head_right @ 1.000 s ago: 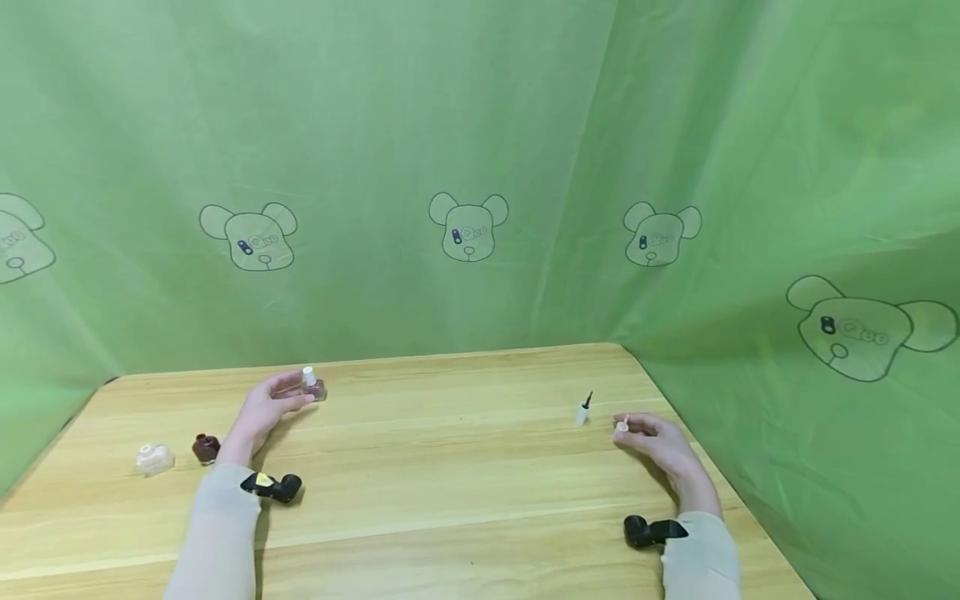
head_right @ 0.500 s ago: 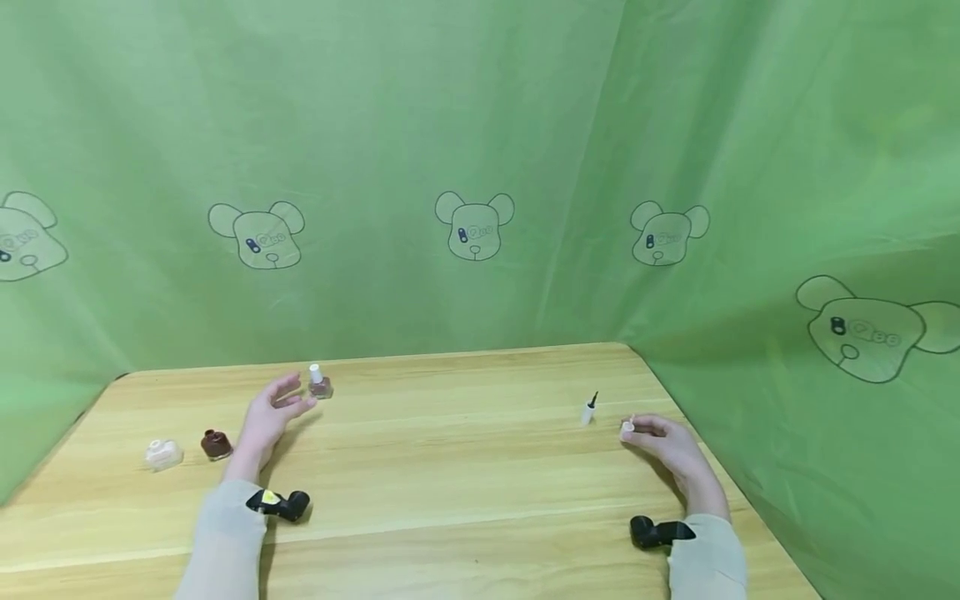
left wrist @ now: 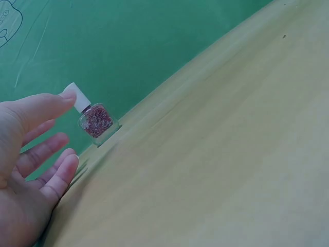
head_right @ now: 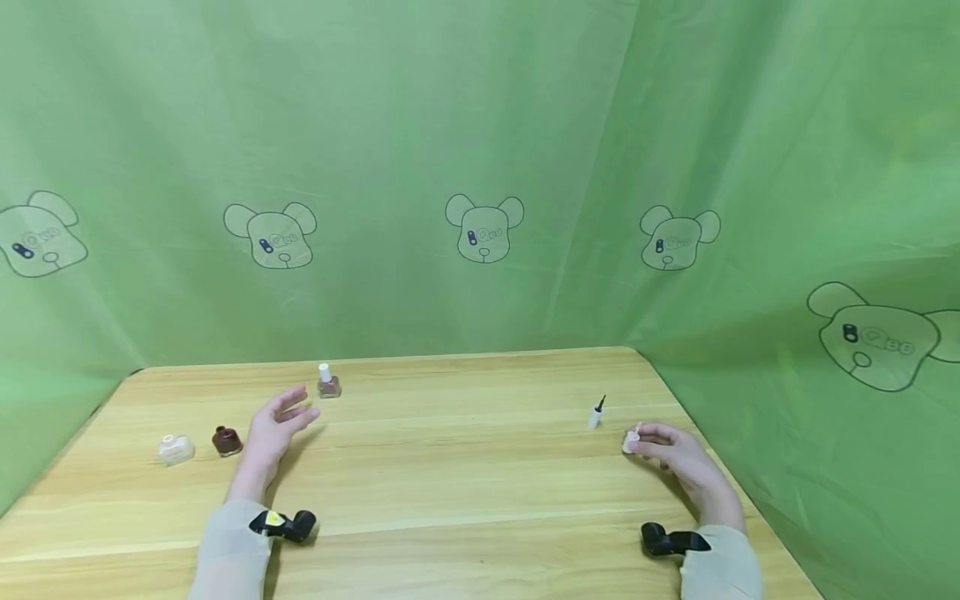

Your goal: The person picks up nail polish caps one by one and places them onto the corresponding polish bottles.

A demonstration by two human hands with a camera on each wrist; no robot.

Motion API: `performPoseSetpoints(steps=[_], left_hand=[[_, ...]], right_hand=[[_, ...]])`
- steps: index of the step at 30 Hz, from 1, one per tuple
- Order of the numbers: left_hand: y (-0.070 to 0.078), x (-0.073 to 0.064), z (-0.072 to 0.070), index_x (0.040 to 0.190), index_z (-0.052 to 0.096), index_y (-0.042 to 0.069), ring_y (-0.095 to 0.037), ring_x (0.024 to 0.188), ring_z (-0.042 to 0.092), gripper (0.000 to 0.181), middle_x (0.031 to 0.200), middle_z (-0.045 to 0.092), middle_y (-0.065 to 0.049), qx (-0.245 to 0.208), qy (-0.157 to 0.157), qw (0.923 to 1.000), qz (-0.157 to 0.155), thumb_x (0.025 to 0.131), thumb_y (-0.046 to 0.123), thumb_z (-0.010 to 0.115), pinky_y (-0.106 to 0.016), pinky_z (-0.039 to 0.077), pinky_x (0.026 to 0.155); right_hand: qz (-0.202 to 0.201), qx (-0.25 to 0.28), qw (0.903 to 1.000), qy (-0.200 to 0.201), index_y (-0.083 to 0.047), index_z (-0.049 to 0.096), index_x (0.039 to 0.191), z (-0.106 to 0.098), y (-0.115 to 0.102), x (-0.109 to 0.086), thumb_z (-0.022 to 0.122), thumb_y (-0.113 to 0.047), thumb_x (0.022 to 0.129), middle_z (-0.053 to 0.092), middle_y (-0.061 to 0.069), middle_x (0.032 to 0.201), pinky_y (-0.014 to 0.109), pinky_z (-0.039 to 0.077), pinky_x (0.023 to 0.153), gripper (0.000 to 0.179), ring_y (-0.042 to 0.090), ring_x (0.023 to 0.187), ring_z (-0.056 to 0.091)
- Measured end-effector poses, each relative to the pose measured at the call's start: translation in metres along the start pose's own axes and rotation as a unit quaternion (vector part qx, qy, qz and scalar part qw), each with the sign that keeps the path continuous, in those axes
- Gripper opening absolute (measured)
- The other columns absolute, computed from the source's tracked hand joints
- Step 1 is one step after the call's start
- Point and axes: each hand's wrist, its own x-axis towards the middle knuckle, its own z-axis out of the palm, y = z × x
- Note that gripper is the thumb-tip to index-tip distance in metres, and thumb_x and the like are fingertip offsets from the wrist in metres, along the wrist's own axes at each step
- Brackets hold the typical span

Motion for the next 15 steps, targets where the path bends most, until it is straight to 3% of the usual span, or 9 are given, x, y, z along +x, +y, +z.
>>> performPoseSetpoints(steps=[5, 8, 12, 15], left_hand=[[-0.001, -0.009, 0.0, 0.142, 0.046, 0.008, -0.024, 0.123, 0.054, 0.056, 0.146, 0.049, -0.014, 0.001, 0.018, 0.9998, -0.001, 0.091, 0.021, 0.068, -0.023, 0.05, 0.095], [-0.002, -0.014, 0.001, 0.138, 0.05, 0.01, -0.012, 0.112, 0.056, 0.052, 0.142, 0.054, -0.011, 0.008, 0.029, 0.9995, -0.003, 0.091, 0.025, 0.068, -0.012, 0.049, 0.084], [-0.002, -0.02, 0.003, 0.131, 0.058, 0.011, 0.001, 0.098, 0.057, 0.045, 0.132, 0.061, -0.01, 0.022, 0.052, 0.9983, 0.01, 0.091, 0.03, 0.068, -0.01, 0.047, 0.083], [-0.002, -0.025, 0.003, 0.125, 0.063, 0.01, 0.003, 0.092, 0.058, 0.042, 0.12, 0.066, -0.008, 0.026, 0.071, 0.9968, 0.025, 0.091, 0.034, 0.069, -0.012, 0.048, 0.081]], right_hand=[[0.015, 0.031, 0.9989, -0.032, -0.022, 0.067, 0.102, 0.0, -0.008, -0.005, 0.066, -0.008, 0.09, 0.07, -0.02, 0.094, 0.022, 0.043, 0.061, 0.019, 0.004, 0.077, 0.055], [0.03, 0.026, 0.9981, -0.046, -0.022, 0.066, 0.104, 0.001, -0.014, -0.008, 0.067, -0.011, 0.089, 0.07, -0.017, 0.094, 0.023, 0.045, 0.062, 0.019, 0.004, 0.075, 0.055], [0.027, 0.007, 0.9977, -0.061, -0.018, 0.065, 0.11, 0.003, -0.021, -0.008, 0.069, -0.013, 0.089, 0.071, -0.014, 0.094, 0.025, 0.049, 0.063, 0.022, 0.006, 0.074, 0.057], [0.013, -0.025, 0.9973, -0.068, -0.008, 0.063, 0.117, 0.007, -0.027, -0.008, 0.069, -0.015, 0.089, 0.071, -0.013, 0.095, 0.028, 0.052, 0.065, 0.029, 0.009, 0.076, 0.06]])
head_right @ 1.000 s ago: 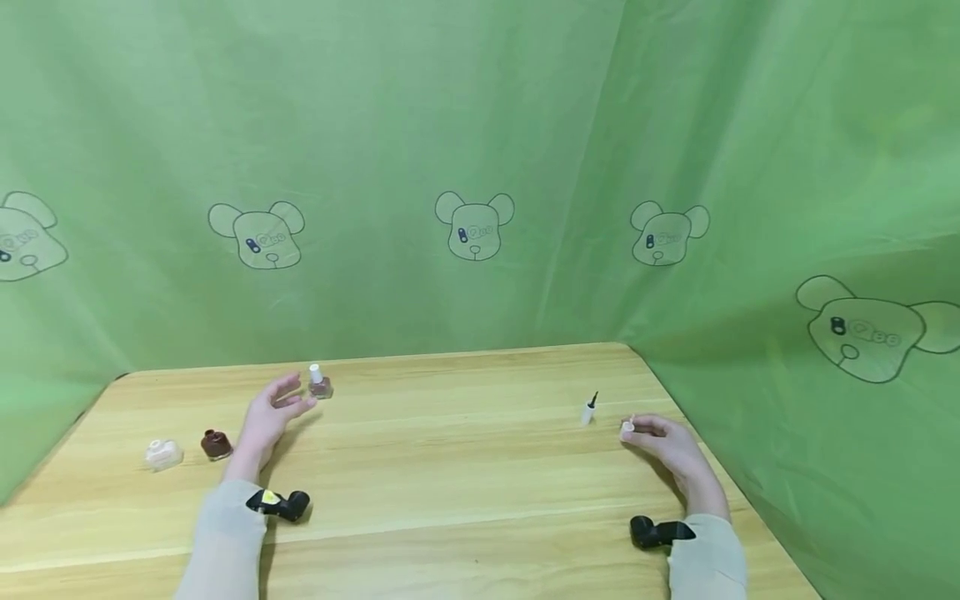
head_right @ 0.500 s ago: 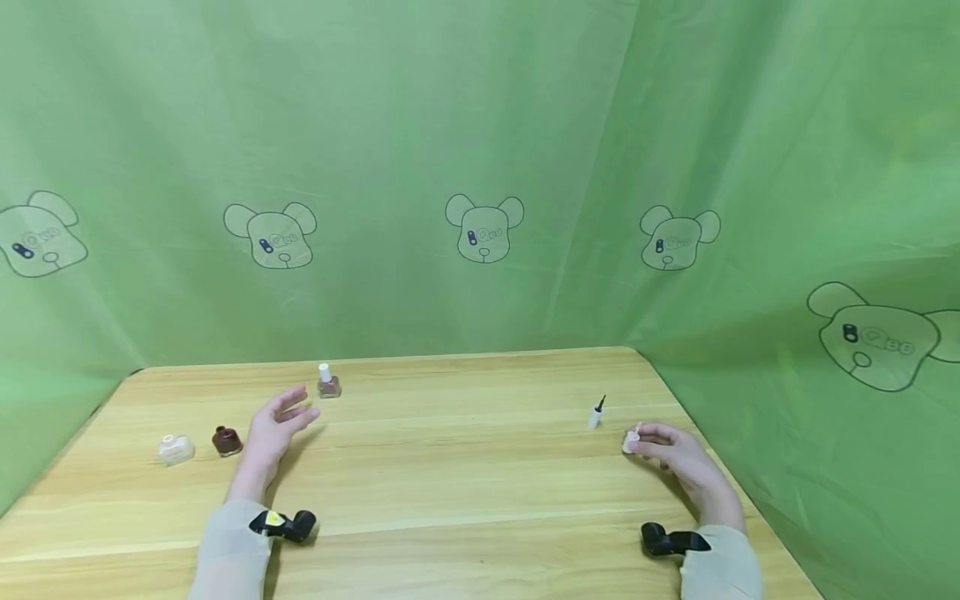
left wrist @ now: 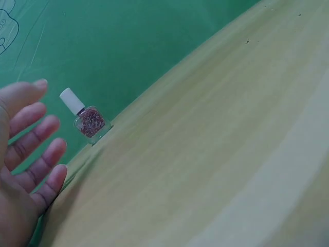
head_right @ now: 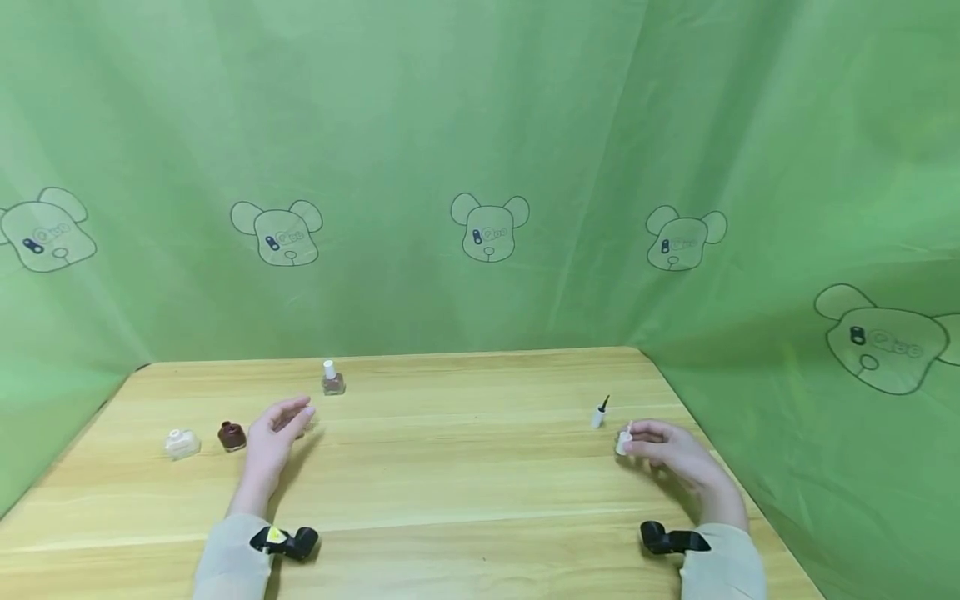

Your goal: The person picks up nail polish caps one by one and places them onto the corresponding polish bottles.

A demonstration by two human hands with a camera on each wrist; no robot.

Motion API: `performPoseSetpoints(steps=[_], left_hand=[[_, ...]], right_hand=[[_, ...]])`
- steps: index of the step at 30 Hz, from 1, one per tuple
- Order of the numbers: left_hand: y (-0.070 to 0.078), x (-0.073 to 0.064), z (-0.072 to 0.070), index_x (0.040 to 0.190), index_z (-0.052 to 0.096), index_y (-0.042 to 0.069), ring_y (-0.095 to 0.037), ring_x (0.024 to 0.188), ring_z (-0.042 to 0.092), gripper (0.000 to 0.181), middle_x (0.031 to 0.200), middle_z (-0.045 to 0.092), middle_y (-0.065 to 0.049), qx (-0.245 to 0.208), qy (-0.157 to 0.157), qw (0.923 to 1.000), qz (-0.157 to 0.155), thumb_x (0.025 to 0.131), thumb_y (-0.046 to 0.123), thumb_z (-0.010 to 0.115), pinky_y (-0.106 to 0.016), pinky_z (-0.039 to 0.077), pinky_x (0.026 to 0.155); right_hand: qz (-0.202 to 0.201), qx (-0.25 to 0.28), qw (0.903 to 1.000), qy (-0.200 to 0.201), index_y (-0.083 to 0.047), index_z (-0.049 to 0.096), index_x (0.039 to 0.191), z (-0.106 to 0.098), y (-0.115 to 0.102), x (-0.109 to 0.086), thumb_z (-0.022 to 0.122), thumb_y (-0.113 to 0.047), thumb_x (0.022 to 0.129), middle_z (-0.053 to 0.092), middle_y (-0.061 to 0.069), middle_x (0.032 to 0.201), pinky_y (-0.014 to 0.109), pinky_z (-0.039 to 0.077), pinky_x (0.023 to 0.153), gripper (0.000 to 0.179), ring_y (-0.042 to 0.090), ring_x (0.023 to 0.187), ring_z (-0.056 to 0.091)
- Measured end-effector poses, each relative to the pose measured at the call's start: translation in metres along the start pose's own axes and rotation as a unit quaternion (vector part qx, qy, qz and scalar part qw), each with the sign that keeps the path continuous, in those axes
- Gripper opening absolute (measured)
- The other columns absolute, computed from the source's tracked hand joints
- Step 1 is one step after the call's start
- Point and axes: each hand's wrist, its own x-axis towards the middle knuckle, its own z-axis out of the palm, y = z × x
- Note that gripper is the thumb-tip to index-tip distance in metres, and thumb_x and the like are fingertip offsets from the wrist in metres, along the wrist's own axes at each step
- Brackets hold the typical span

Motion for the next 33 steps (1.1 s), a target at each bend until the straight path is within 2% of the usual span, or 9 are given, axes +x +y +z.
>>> performPoseSetpoints(steps=[5, 8, 11, 14, 18, 20, 23, 27, 33], left_hand=[[0.002, -0.006, -0.001, 0.114, 0.068, 0.007, -0.001, 0.083, 0.062, 0.034, 0.097, 0.071, 0.002, -0.023, 0.031, 0.9985, 0.038, 0.091, 0.032, 0.069, -0.015, 0.051, 0.075], [0.006, -0.009, 0.0, 0.105, 0.071, 0.005, -0.001, 0.076, 0.062, 0.027, 0.084, 0.071, 0.006, -0.031, 0.065, 0.9946, 0.075, 0.091, 0.027, 0.07, -0.015, 0.052, 0.07], [0.009, -0.011, 0.0, 0.098, 0.073, 0.005, 0.002, 0.069, 0.059, 0.021, 0.078, 0.07, 0.009, -0.013, 0.105, 0.988, 0.112, 0.089, 0.024, 0.071, -0.014, 0.05, 0.065], [0.013, -0.012, 0.0, 0.094, 0.073, 0.004, 0.005, 0.065, 0.056, 0.016, 0.075, 0.072, 0.001, 0.01, 0.148, 0.9759, 0.16, 0.088, 0.019, 0.073, -0.012, 0.046, 0.063], [0.017, -0.012, -0.005, 0.091, 0.073, -0.001, 0.009, 0.065, 0.05, 0.013, 0.076, 0.072, -0.015, 0.031, 0.2, 0.9519, 0.23, 0.085, 0.011, 0.073, -0.009, 0.043, 0.065], [0.019, -0.011, -0.009, 0.089, 0.072, -0.002, 0.011, 0.066, 0.049, 0.012, 0.074, 0.07, -0.013, 0.037, 0.223, 0.9407, 0.253, 0.085, 0.008, 0.073, -0.01, 0.042, 0.065], [0.023, -0.011, -0.019, 0.088, 0.072, -0.003, 0.009, 0.068, 0.048, 0.011, 0.072, 0.066, 0.005, 0.041, 0.249, 0.9307, 0.265, 0.084, 0.007, 0.073, -0.011, 0.041, 0.062], [0.026, -0.011, -0.035, 0.089, 0.072, -0.004, 0.007, 0.071, 0.047, 0.012, 0.076, 0.054, 0.028, 0.033, 0.271, 0.9274, 0.256, 0.086, 0.007, 0.071, -0.01, 0.041, 0.061], [0.03, -0.012, -0.057, 0.091, 0.071, -0.006, 0.01, 0.079, 0.046, 0.015, 0.08, 0.053, 0.035, 0.029, 0.321, 0.9073, 0.27, 0.085, 0.007, 0.072, -0.014, 0.037, 0.072]], right_hand=[[-0.021, -0.041, 0.9988, -0.015, -0.001, 0.059, 0.119, 0.006, -0.012, 0.002, 0.069, -0.017, 0.089, 0.07, -0.014, 0.096, 0.031, 0.053, 0.068, 0.036, 0.011, 0.085, 0.063], [-0.029, -0.049, 0.998, -0.028, -0.002, 0.06, 0.117, 0.009, -0.017, 0.005, 0.069, -0.017, 0.089, 0.069, -0.015, 0.098, 0.03, 0.053, 0.073, 0.033, 0.008, 0.09, 0.064], [-0.033, -0.056, 0.9973, -0.034, -0.002, 0.059, 0.117, 0.012, -0.022, 0.007, 0.069, -0.017, 0.089, 0.069, -0.014, 0.098, 0.031, 0.053, 0.076, 0.034, 0.007, 0.09, 0.063], [-0.05, -0.064, 0.9959, -0.041, 0.002, 0.058, 0.118, 0.017, -0.028, 0.008, 0.068, -0.016, 0.09, 0.069, -0.011, 0.1, 0.029, 0.053, 0.08, 0.035, 0.007, 0.092, 0.064], [-0.08, -0.077, 0.9922, -0.057, 0.006, 0.058, 0.118, 0.026, -0.038, 0.009, 0.068, -0.016, 0.09, 0.07, 0.0, 0.104, 0.024, 0.052, 0.084, 0.038, 0.007, 0.094, 0.064], [-0.089, -0.08, 0.9907, -0.065, 0.007, 0.058, 0.117, 0.031, -0.043, 0.01, 0.068, -0.016, 0.09, 0.069, 0.005, 0.105, 0.024, 0.052, 0.084, 0.038, 0.007, 0.093, 0.064], [-0.099, -0.081, 0.9886, -0.08, 0.008, 0.058, 0.116, 0.038, -0.05, 0.011, 0.069, -0.016, 0.089, 0.069, 0.007, 0.103, 0.025, 0.054, 0.084, 0.038, 0.008, 0.092, 0.064], [-0.106, -0.08, 0.987, -0.091, 0.009, 0.058, 0.114, 0.05, -0.057, 0.015, 0.069, -0.014, 0.089, 0.068, 0.003, 0.1, 0.025, 0.054, 0.082, 0.036, 0.008, 0.09, 0.063], [-0.118, -0.083, 0.9836, -0.108, 0.009, 0.059, 0.114, 0.067, -0.065, 0.022, 0.069, -0.015, 0.089, 0.068, 0.006, 0.101, 0.024, 0.053, 0.081, 0.037, 0.007, 0.09, 0.062]])
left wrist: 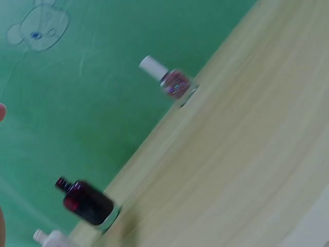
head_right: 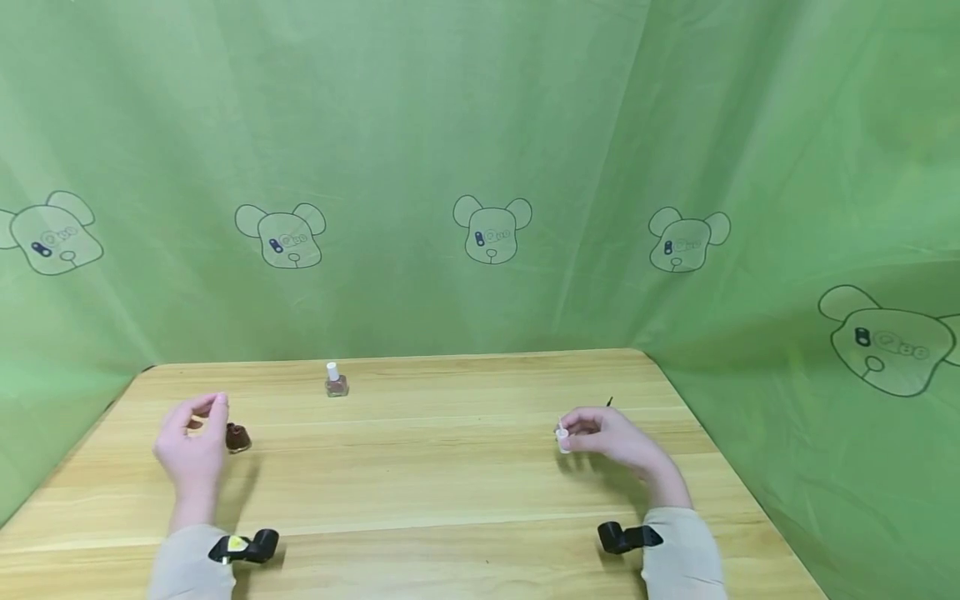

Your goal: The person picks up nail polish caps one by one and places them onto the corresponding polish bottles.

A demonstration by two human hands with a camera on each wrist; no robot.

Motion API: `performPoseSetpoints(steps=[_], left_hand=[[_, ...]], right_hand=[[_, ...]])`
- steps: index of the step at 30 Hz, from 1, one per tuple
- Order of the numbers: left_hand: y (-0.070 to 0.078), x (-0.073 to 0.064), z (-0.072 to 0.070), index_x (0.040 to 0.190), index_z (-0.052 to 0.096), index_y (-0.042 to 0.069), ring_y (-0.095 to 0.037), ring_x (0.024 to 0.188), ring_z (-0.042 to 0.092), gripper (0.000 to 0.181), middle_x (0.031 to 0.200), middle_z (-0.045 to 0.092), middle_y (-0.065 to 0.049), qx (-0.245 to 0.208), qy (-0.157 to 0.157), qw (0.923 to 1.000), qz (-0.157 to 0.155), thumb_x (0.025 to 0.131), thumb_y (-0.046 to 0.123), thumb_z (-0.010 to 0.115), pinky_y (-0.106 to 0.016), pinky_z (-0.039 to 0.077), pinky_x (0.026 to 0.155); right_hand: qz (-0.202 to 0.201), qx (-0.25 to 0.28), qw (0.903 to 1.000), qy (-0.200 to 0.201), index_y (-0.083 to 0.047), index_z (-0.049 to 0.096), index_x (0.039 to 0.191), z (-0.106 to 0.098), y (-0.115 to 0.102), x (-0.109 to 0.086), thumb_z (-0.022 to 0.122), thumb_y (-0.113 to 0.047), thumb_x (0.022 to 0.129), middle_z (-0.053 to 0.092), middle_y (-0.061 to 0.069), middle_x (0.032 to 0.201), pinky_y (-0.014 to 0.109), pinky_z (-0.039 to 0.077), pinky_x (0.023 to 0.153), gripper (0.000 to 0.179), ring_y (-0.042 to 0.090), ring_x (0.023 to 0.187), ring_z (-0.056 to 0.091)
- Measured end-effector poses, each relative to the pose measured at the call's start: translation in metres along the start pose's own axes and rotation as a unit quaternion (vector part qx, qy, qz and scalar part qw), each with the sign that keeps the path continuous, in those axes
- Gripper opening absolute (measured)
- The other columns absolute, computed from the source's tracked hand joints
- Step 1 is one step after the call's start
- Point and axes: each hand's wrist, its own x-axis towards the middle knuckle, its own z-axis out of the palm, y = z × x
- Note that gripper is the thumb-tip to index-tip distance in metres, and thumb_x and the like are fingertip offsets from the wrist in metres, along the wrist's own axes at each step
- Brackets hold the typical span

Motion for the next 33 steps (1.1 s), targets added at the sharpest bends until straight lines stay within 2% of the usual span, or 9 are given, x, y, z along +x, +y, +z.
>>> performPoseSetpoints(steps=[8, 12, 16, 19, 22, 24, 28, 30, 33], left_hand=[[-0.012, 0.009, -0.021, 0.097, 0.072, -0.003, 0.008, 0.084, 0.044, 0.019, 0.082, 0.055, 0.033, 0.015, 0.034, 0.9965, -0.074, 0.086, 0.013, 0.072, -0.015, 0.034, 0.076], [-0.022, 0.009, -0.032, 0.104, 0.071, -0.001, 0.008, 0.09, 0.043, 0.024, 0.085, 0.055, 0.033, 0.023, 0.03, 0.9921, -0.12, 0.087, 0.015, 0.072, -0.016, 0.034, 0.079], [-0.031, 0.01, -0.044, 0.118, 0.067, 0.006, 0.006, 0.104, 0.039, 0.034, 0.099, 0.054, 0.031, 0.054, -0.013, 0.9821, -0.18, 0.089, 0.025, 0.071, -0.022, 0.034, 0.091], [-0.037, 0.011, -0.053, 0.129, 0.061, 0.011, -0.01, 0.125, 0.038, 0.045, 0.124, 0.058, 0.009, 0.078, -0.061, 0.9712, -0.217, 0.089, 0.03, 0.07, -0.036, 0.029, 0.109], [-0.043, 0.012, -0.061, 0.139, 0.051, 0.014, -0.029, 0.141, 0.025, 0.055, 0.149, 0.043, -0.01, 0.092, -0.112, 0.9583, -0.246, 0.09, 0.03, 0.069, -0.054, 0.016, 0.119], [-0.047, 0.014, -0.066, 0.145, 0.044, 0.016, -0.036, 0.146, 0.016, 0.062, 0.157, 0.03, -0.015, 0.097, -0.143, 0.9489, -0.264, 0.09, 0.031, 0.068, -0.061, 0.009, 0.119], [-0.051, 0.017, -0.073, 0.15, 0.034, 0.016, -0.043, 0.146, 0.01, 0.07, 0.161, 0.02, -0.018, 0.117, -0.196, 0.9279, -0.295, 0.091, 0.034, 0.067, -0.068, 0.009, 0.116], [-0.053, 0.019, -0.074, 0.151, 0.031, 0.014, -0.045, 0.147, 0.011, 0.071, 0.161, 0.022, -0.019, 0.129, -0.22, 0.9185, -0.303, 0.093, 0.034, 0.065, -0.067, 0.01, 0.117], [-0.057, 0.02, -0.075, 0.152, 0.029, 0.012, -0.047, 0.146, 0.018, 0.068, 0.158, 0.029, -0.019, 0.143, -0.244, 0.9093, -0.306, 0.095, 0.03, 0.062, -0.064, 0.013, 0.118]], right_hand=[[-0.008, -0.016, 0.9998, -0.01, 0.007, 0.062, 0.111, 0.017, -0.013, 0.012, 0.07, -0.017, 0.088, 0.066, 0.01, 0.1, 0.022, 0.053, 0.079, 0.034, 0.009, 0.088, 0.062], [-0.011, -0.019, 0.9997, -0.011, 0.006, 0.063, 0.111, 0.024, -0.018, 0.016, 0.071, -0.017, 0.087, 0.067, 0.011, 0.1, 0.022, 0.053, 0.079, 0.035, 0.009, 0.089, 0.062], [-0.021, -0.021, 0.9995, -0.013, 0.005, 0.064, 0.11, 0.031, -0.02, 0.019, 0.073, -0.016, 0.085, 0.067, 0.012, 0.099, 0.021, 0.052, 0.079, 0.033, 0.01, 0.089, 0.061], [-0.029, -0.021, 0.9992, -0.017, 0.005, 0.064, 0.109, 0.037, -0.021, 0.021, 0.073, -0.015, 0.084, 0.067, 0.013, 0.098, 0.021, 0.051, 0.079, 0.033, 0.01, 0.088, 0.061], [-0.037, -0.024, 0.9988, -0.021, 0.005, 0.065, 0.108, 0.041, -0.023, 0.024, 0.074, -0.014, 0.084, 0.067, 0.013, 0.098, 0.022, 0.051, 0.079, 0.032, 0.009, 0.087, 0.06], [-0.041, -0.028, 0.9985, -0.021, 0.003, 0.066, 0.107, 0.043, -0.025, 0.025, 0.074, -0.015, 0.084, 0.067, 0.013, 0.097, 0.022, 0.05, 0.079, 0.03, 0.01, 0.087, 0.06], [-0.046, -0.035, 0.9981, -0.02, 0.001, 0.066, 0.106, 0.048, -0.029, 0.026, 0.074, -0.016, 0.084, 0.067, 0.013, 0.097, 0.022, 0.05, 0.08, 0.028, 0.01, 0.087, 0.06], [-0.049, -0.039, 0.9979, -0.019, 0.0, 0.067, 0.106, 0.051, -0.03, 0.027, 0.073, -0.016, 0.084, 0.066, 0.012, 0.097, 0.022, 0.05, 0.08, 0.028, 0.01, 0.087, 0.059], [-0.051, -0.046, 0.9974, -0.019, -0.002, 0.067, 0.105, 0.054, -0.03, 0.029, 0.074, -0.017, 0.084, 0.066, 0.011, 0.097, 0.022, 0.05, 0.079, 0.026, 0.009, 0.087, 0.059]])
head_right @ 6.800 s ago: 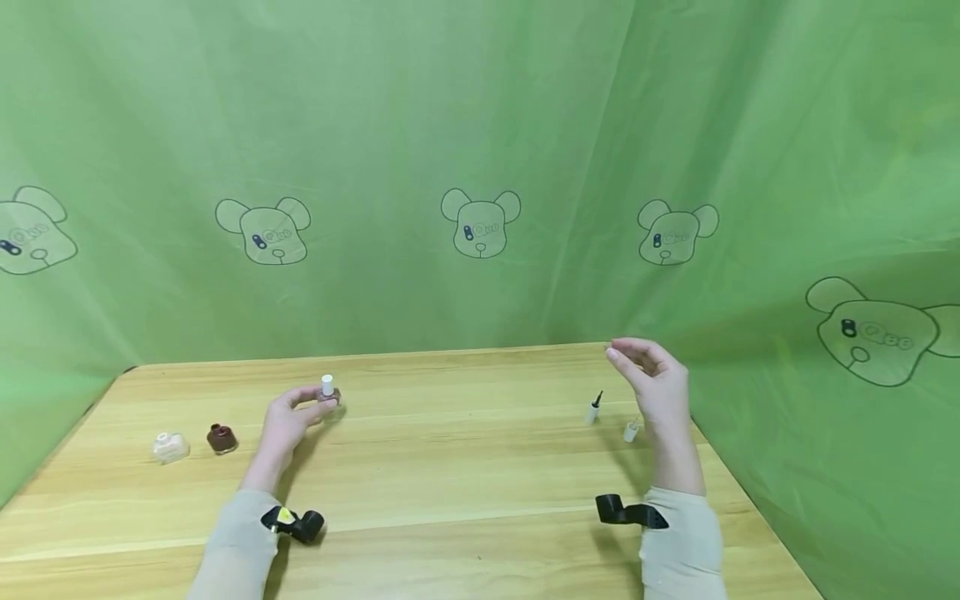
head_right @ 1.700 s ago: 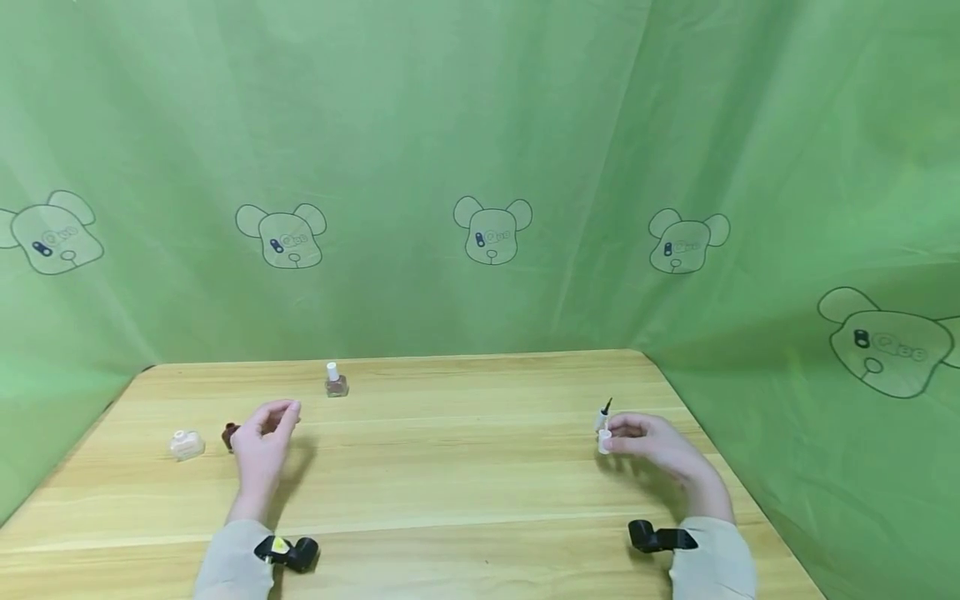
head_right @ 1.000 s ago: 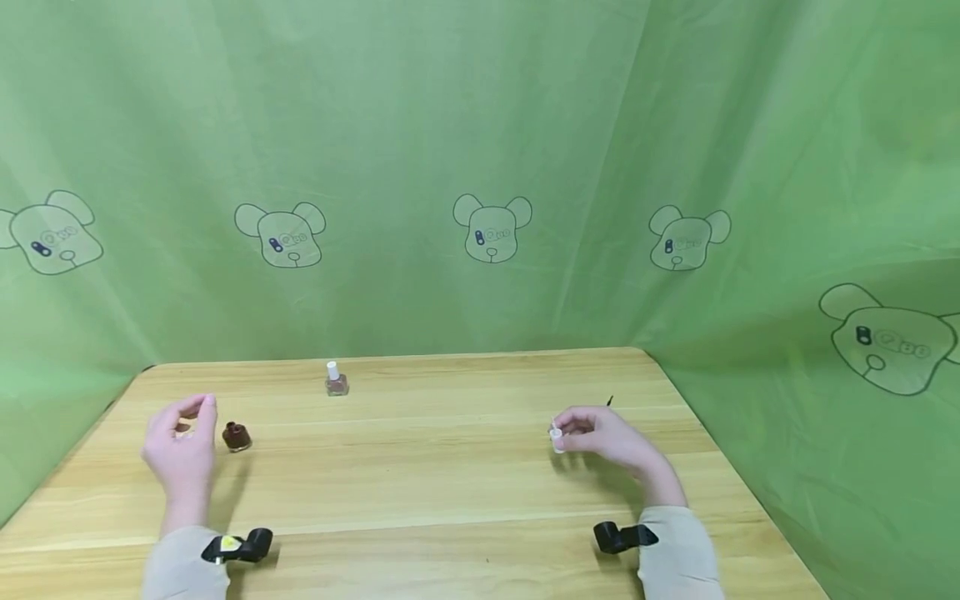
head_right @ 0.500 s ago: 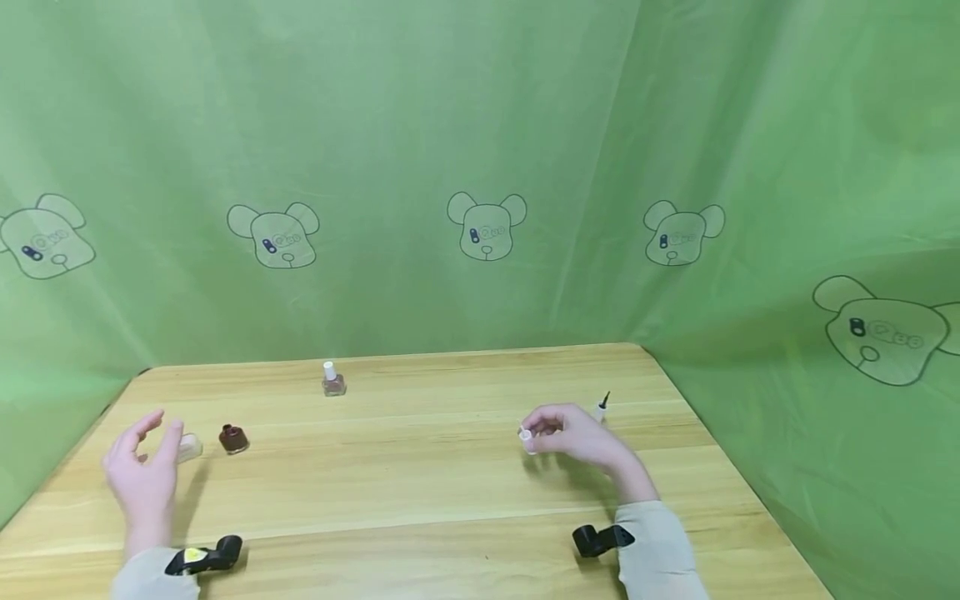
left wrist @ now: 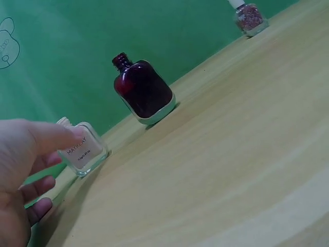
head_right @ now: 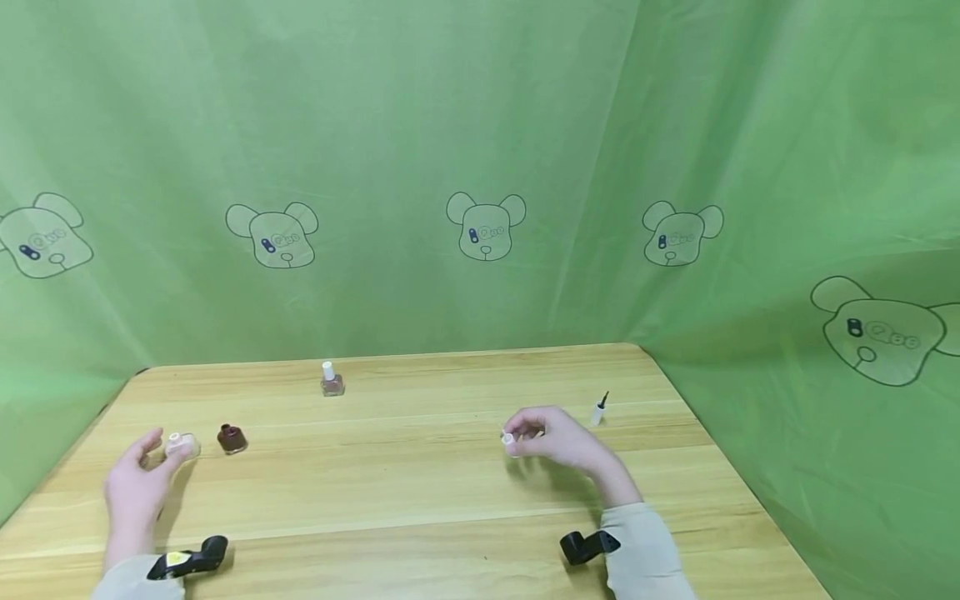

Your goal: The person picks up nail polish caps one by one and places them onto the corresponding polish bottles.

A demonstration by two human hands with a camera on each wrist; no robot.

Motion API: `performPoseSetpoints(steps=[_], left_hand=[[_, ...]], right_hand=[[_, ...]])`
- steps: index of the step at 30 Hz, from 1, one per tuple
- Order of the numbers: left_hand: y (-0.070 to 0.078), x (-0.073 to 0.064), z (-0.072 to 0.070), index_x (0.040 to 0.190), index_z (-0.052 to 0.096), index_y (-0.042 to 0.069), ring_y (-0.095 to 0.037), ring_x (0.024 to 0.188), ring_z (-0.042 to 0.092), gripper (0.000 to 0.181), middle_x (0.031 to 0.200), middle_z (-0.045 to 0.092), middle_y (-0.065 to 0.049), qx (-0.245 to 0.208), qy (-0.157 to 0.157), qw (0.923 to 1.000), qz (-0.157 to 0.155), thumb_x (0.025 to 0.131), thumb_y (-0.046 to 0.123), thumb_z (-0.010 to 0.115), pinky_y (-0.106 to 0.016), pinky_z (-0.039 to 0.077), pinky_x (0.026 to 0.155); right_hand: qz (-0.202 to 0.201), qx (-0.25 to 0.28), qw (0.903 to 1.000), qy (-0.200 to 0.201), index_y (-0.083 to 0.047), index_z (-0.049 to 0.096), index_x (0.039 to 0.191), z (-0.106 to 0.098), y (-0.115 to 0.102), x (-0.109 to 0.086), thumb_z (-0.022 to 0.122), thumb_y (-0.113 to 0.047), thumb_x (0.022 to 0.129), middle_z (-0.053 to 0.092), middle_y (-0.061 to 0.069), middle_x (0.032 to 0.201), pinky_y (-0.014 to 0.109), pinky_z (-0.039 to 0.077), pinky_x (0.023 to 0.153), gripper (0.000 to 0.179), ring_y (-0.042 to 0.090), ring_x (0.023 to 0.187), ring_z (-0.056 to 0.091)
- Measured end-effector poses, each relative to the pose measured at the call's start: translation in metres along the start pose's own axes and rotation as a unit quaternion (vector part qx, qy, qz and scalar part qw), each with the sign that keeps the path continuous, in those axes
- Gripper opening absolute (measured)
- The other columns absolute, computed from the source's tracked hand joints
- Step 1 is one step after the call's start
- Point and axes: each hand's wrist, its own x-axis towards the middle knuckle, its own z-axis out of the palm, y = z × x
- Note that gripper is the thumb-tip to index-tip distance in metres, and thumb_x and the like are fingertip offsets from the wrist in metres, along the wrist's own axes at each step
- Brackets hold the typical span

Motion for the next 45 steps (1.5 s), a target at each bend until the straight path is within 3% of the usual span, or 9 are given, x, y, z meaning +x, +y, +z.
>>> performPoseSetpoints(steps=[6, 14, 24, 30, 34, 38, 45], left_hand=[[-0.002, 0.003, 0.001, 0.151, 0.029, 0.011, -0.048, 0.141, 0.028, 0.066, 0.154, 0.034, -0.022, 0.023, -0.012, 0.9996, -0.01, 0.096, 0.026, 0.061, -0.063, 0.018, 0.117], [0.001, 0.001, 0.005, 0.144, 0.041, 0.004, -0.047, 0.131, 0.042, 0.057, 0.144, 0.045, -0.028, 0.043, -0.002, 0.999, -0.007, 0.096, 0.027, 0.061, -0.063, 0.024, 0.112], [0.0, 0.001, 0.007, 0.135, 0.047, -0.002, -0.042, 0.122, 0.05, 0.055, 0.137, 0.051, -0.029, 0.045, 0.004, 0.999, -0.005, 0.095, 0.033, 0.062, -0.059, 0.033, 0.107], [0.003, -0.002, 0.008, 0.133, 0.049, -0.003, -0.042, 0.118, 0.054, 0.049, 0.134, 0.053, -0.031, 0.044, 0.004, 0.999, 0.007, 0.096, 0.026, 0.061, -0.056, 0.04, 0.101], [0.01, -0.003, 0.008, 0.133, 0.051, -0.001, -0.022, 0.1, 0.062, 0.048, 0.133, 0.055, -0.029, 0.043, 0.001, 0.999, 0.01, 0.095, 0.028, 0.062, -0.043, 0.048, 0.091], [0.017, -0.004, 0.009, 0.132, 0.053, 0.001, 0.0, 0.086, 0.053, 0.05, 0.132, 0.057, -0.026, 0.05, 0.003, 0.9987, 0.014, 0.094, 0.03, 0.064, -0.021, 0.048, 0.075], [0.026, -0.006, 0.014, 0.133, 0.054, 0.003, -0.024, 0.104, 0.058, 0.053, 0.13, 0.058, -0.024, 0.04, 0.022, 0.9987, 0.024, 0.093, 0.037, 0.064, -0.009, 0.04, 0.064]], right_hand=[[-0.008, -0.004, 0.9999, -0.008, -0.003, 0.067, 0.105, 0.005, -0.002, 0.003, 0.074, -0.017, 0.084, 0.067, 0.009, 0.094, 0.022, 0.05, 0.078, 0.026, 0.009, 0.085, 0.059], [-0.012, 0.002, 0.9998, -0.015, -0.002, 0.067, 0.104, 0.011, -0.002, 0.006, 0.073, -0.012, 0.085, 0.066, 0.009, 0.092, 0.023, 0.05, 0.077, 0.023, 0.009, 0.084, 0.059], [-0.008, -0.003, 0.9998, -0.02, -0.002, 0.067, 0.103, 0.015, 0.001, 0.008, 0.072, -0.011, 0.085, 0.066, 0.009, 0.09, 0.023, 0.05, 0.075, 0.02, 0.01, 0.082, 0.059], [-0.005, -0.02, 0.9997, -0.015, -0.003, 0.068, 0.104, 0.018, -0.001, 0.008, 0.073, -0.015, 0.085, 0.066, 0.007, 0.09, 0.023, 0.05, 0.074, 0.022, 0.01, 0.082, 0.058], [-0.002, -0.03, 0.9995, -0.011, -0.003, 0.067, 0.104, 0.02, -0.003, 0.008, 0.072, -0.015, 0.086, 0.066, 0.005, 0.09, 0.023, 0.049, 0.075, 0.023, 0.01, 0.082, 0.058], [-0.001, -0.033, 0.9994, -0.012, -0.003, 0.067, 0.104, 0.022, -0.004, 0.009, 0.072, -0.015, 0.086, 0.066, 0.006, 0.09, 0.023, 0.048, 0.075, 0.023, 0.011, 0.083, 0.058], [-0.001, -0.032, 0.9993, -0.017, -0.004, 0.067, 0.103, 0.023, -0.002, 0.009, 0.072, -0.014, 0.086, 0.065, 0.006, 0.089, 0.023, 0.048, 0.074, 0.021, 0.01, 0.082, 0.057]])
